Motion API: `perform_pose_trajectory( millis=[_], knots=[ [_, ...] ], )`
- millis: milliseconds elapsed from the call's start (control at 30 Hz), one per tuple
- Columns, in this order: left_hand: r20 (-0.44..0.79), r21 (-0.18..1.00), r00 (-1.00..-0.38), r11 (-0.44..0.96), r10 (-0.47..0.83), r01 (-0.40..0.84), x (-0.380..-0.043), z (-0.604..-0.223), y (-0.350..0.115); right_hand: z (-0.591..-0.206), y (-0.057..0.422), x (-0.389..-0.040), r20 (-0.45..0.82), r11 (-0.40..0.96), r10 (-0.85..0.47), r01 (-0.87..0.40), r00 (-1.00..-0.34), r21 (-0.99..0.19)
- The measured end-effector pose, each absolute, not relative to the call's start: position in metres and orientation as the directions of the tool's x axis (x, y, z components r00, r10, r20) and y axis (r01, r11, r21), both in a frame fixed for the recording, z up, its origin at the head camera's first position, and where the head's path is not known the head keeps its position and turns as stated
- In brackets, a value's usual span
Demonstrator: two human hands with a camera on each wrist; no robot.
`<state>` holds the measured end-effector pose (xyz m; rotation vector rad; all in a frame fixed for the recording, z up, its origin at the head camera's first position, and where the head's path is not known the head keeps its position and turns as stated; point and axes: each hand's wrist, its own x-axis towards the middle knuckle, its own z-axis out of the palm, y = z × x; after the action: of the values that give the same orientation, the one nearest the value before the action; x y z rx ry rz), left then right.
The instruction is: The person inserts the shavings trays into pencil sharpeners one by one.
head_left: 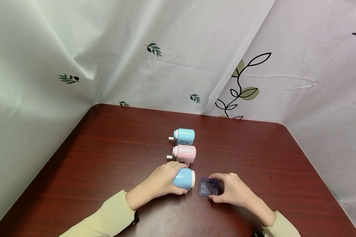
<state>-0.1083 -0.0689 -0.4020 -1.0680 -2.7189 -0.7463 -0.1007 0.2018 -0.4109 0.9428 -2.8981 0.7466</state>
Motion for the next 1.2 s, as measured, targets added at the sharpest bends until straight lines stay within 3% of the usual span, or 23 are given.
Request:
perform_pose_trajectory(
  millis=[1200],
  knots=[
    [0.296,0.399,-0.736,0.621,0.609,0.675,-0.108,-0.402,-0.07,-0.406,0.185,-0.111,0.161,0.681,-0.586,-0.591,-0.794,-0.433]
  ],
)
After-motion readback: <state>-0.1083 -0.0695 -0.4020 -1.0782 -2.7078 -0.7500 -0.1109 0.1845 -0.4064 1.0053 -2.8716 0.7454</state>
